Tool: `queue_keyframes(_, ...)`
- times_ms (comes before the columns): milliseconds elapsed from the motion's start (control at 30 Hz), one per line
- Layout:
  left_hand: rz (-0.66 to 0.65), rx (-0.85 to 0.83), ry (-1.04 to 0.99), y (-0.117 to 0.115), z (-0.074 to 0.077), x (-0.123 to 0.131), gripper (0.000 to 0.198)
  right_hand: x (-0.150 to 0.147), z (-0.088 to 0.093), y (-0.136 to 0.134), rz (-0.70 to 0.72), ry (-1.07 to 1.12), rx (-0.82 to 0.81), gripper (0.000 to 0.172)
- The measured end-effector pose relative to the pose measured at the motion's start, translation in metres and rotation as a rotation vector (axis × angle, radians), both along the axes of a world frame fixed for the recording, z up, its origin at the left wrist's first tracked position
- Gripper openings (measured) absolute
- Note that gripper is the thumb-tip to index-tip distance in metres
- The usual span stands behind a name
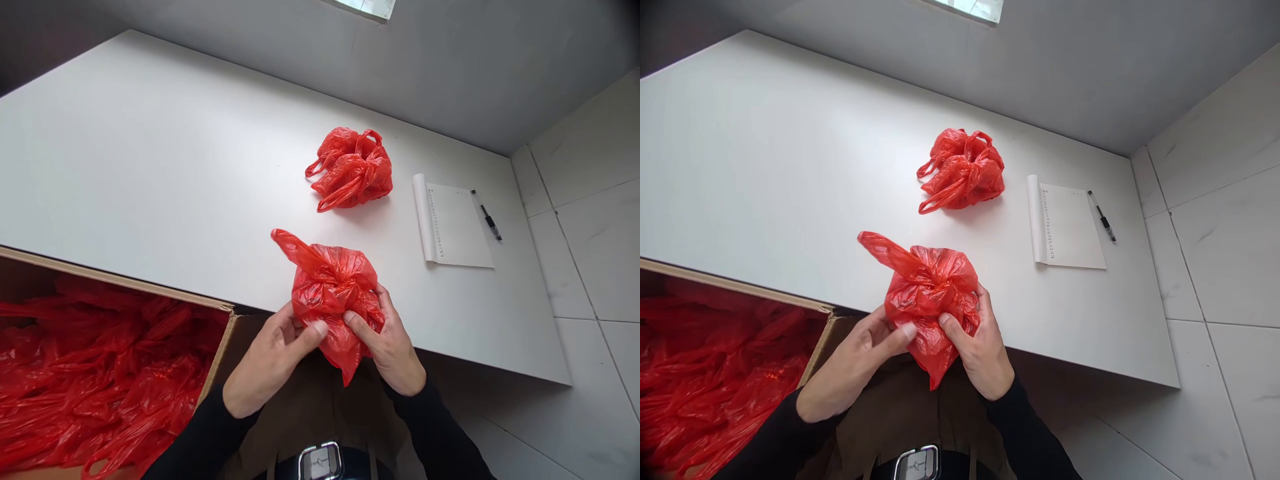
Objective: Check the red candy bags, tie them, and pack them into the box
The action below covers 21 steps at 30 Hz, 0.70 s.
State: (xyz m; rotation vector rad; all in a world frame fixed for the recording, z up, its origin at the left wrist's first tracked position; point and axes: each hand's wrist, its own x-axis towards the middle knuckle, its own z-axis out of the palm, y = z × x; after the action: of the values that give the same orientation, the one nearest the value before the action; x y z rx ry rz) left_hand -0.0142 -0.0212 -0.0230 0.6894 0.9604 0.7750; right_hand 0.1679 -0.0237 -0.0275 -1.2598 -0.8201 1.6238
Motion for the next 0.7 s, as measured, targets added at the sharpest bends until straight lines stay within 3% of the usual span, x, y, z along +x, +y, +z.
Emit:
queue_keyframes(133,-0.003,0.042,-0.053,-0.006,-0.002,0.005,0.055,0.001,0.008,0.001,0.011,0.015,-0.018,0.055)
queue_keyframes(267,0.022,0.031,-0.073,-0.006,-0.008,0.003,0.061,0.004,0.017,-0.001,0.055,0.063,-0.042,0.073)
queue_keyframes(367,0.033,0.015,-0.069,-0.005,-0.01,0.001,0.056,0.005,0.018,-0.003,0.073,0.088,-0.056,0.082)
queue_keyframes(700,-0.014,-0.003,-0.034,-0.002,-0.003,-0.003,0.041,0.006,0.011,-0.004,0.062,0.069,-0.045,0.081)
